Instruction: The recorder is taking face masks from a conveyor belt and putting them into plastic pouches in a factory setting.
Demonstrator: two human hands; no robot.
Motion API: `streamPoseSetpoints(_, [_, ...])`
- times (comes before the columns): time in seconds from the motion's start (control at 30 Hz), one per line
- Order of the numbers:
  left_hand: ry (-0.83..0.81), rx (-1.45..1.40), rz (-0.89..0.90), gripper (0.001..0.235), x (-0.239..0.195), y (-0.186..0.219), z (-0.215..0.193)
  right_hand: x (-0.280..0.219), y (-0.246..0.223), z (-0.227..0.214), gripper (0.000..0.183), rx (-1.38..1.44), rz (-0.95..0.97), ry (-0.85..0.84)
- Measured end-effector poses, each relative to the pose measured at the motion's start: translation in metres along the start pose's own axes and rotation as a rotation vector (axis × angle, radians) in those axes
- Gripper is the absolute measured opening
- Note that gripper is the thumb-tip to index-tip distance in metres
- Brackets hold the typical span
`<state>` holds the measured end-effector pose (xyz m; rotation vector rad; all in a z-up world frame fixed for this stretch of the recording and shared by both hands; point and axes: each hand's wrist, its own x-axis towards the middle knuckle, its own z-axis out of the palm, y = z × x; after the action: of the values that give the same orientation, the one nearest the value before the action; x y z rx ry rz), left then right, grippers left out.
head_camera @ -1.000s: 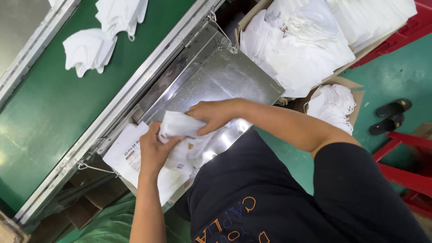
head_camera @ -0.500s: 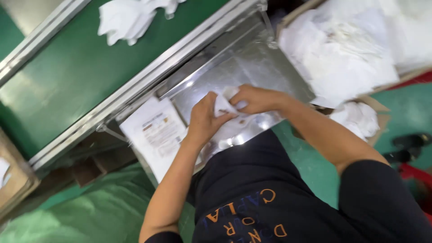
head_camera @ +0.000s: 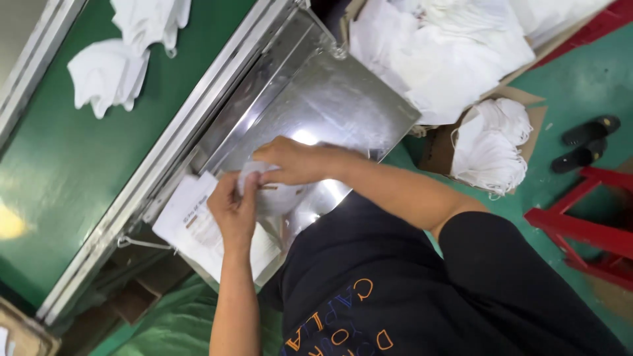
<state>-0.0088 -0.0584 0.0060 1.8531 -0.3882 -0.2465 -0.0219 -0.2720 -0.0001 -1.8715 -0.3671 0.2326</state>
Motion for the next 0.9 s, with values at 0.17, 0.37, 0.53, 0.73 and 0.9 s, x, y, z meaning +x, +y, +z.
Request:
streamPoseSetpoints(0.17, [0.016,-0.083,-0.069,0.01,0.01,-0.011,0.008,-0.025,0.018,0.022,0.029,-0.102,0.052,0.206])
streamPoseSetpoints(0.37, [0.023,0.574,0.14,0.023,0.089,-0.054,0.015,-0.176,0.058,-0.038,0.014,-0.165,0.427,0.516])
streamPoseSetpoints(0.53, [-0.311,0.462,0.422,0.067,0.146,0.021,0.173,-0.231,0.077,-0.093,0.054,-0.435,0.686,1.26])
streamPoseSetpoints(0.73, [-0.693,0.418,0.555,0.088,0.156,0.011,0.321,-0.253,0.12,-0.068,0.051,-0.548,0.669,1.264])
streamPoseSetpoints(0.9, [-0.733,0.32,0.539,0.048,0.148,-0.025,0.312,-0.251,0.107,-0.067,0.047,-0.645,0.449,1.266])
